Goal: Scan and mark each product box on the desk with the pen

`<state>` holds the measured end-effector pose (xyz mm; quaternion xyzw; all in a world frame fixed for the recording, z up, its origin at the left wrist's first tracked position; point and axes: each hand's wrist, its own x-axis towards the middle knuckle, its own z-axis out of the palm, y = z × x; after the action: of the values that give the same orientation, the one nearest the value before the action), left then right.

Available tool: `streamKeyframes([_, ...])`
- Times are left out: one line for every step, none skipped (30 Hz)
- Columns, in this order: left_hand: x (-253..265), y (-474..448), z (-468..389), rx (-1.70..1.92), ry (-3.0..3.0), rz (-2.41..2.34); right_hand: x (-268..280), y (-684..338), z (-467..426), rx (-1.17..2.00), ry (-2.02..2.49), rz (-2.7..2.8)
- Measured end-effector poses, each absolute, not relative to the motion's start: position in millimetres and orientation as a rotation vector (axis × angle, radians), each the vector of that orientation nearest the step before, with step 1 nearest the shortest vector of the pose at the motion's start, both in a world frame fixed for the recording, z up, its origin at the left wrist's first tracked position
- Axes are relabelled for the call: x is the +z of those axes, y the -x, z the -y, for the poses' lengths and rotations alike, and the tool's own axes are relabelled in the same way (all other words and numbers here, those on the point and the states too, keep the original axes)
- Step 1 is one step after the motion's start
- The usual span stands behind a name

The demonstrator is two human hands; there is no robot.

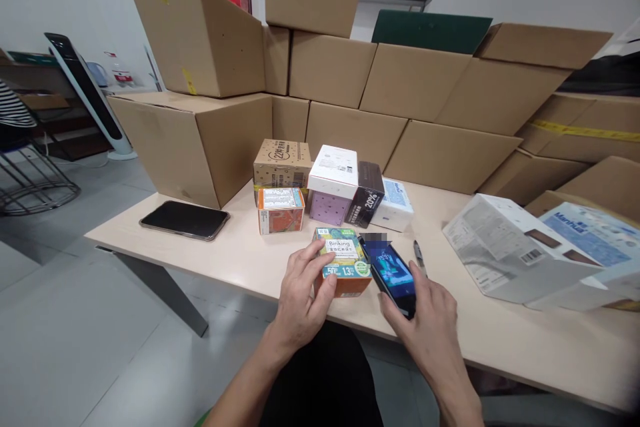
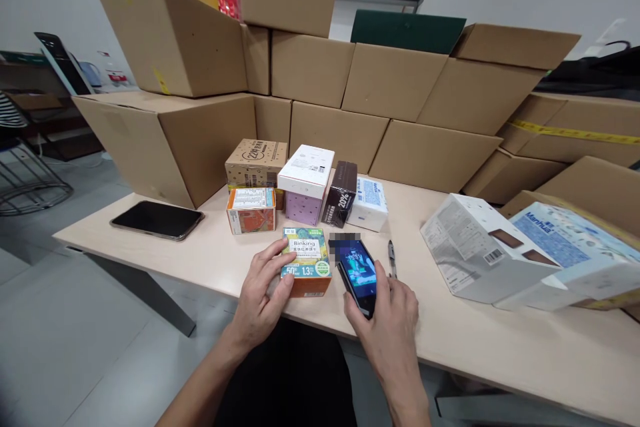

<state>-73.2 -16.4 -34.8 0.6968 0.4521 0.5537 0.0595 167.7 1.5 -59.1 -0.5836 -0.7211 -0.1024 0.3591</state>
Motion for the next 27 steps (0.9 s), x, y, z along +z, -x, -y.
streamKeyframes([-34,73,16,1.672,-2.125,-1.365,-58,-167,-1,-0.242,1.494,1.848])
streamKeyframes([-34,74,16,1.669,-2.133,-1.362,-57,-165,1,-0.214,1.493,1.835])
streamKeyframes([-34,74,16,1.672,-2.133,-1.361,-55,-164,2,-0.186,1.498,1.816])
streamKeyframes([-34,74,16,1.677,-2.130,-1.360,-53,-163,3,-0.162,1.506,1.789])
streamKeyframes([-34,74,16,1.685,-2.126,-1.358,-50,-161,5,-0.142,1.511,1.757])
streamKeyframes([-34,74,16,1.693,-2.123,-1.353,-48,-159,7,-0.126,1.511,1.720])
streamKeyframes([-34,74,16,1.697,-2.122,-1.350,-45,-156,9,-0.108,1.512,1.676])
streamKeyframes([-35,74,16,1.697,-2.122,-1.346,-41,-152,11,-0.089,1.512,1.625])
streamKeyframes([-36,74,15,1.697,-2.122,-1.341,-38,-148,13,-0.068,1.515,1.571])
streamKeyframes([-36,74,15,1.698,-2.118,-1.336,-34,-144,16,-0.044,1.517,1.517])
streamKeyframes([-37,73,15,1.702,-2.110,-1.331,-31,-138,19,-0.020,1.519,1.465])
streamKeyframes([-37,73,14,1.705,-2.101,-1.325,-27,-133,21,0.005,1.516,1.424])
streamKeyframes([-37,73,14,1.709,-2.095,-1.319,-24,-128,24,0.029,1.507,1.393])
streamKeyframes([-38,73,14,1.711,-2.091,-1.316,-21,-123,25,0.051,1.494,1.371])
streamKeyframes([-37,73,13,1.709,-2.090,-1.316,-18,-118,27,0.069,1.478,1.356])
streamKeyframes([-37,74,13,1.704,-2.093,-1.316,-16,-114,28,0.082,1.461,1.345])
streamKeyframes([-37,74,13,1.699,-2.101,-1.315,-15,-111,28,0.096,1.447,1.337])
streamKeyframes([-36,74,13,1.692,-2.109,-1.316,-15,-109,28,0.111,1.438,1.327])
streamKeyframes([-36,74,13,1.688,-2.116,-1.317,-15,-107,27,0.129,1.432,1.315])
streamKeyframes([-36,74,13,1.687,-2.122,-1.318,-16,-106,26,0.154,1.428,1.299])
streamKeyframes([-35,73,13,1.689,-2.128,-1.318,-17,-105,25,0.191,1.427,1.277])
streamKeyframes([-35,73,14,1.693,-2.132,-1.320,-18,-104,23,0.239,1.424,1.243])
streamKeyframes([-35,73,14,1.697,-2.134,-1.322,-20,-103,21,0.298,1.414,1.194])
streamKeyframes([-35,73,14,1.700,-2.134,-1.323,-20,-103,19,0.372,1.388,1.135])
streamKeyframes([-35,73,15,1.702,-2.134,-1.325,-21,-102,17,0.457,1.336,1.066])
streamKeyframes([-35,73,15,1.701,-2.134,-1.325,-21,-101,15,0.553,1.259,0.990])
streamKeyframes([-35,73,15,1.701,-2.134,-1.325,-20,-101,14,0.657,1.160,0.913])
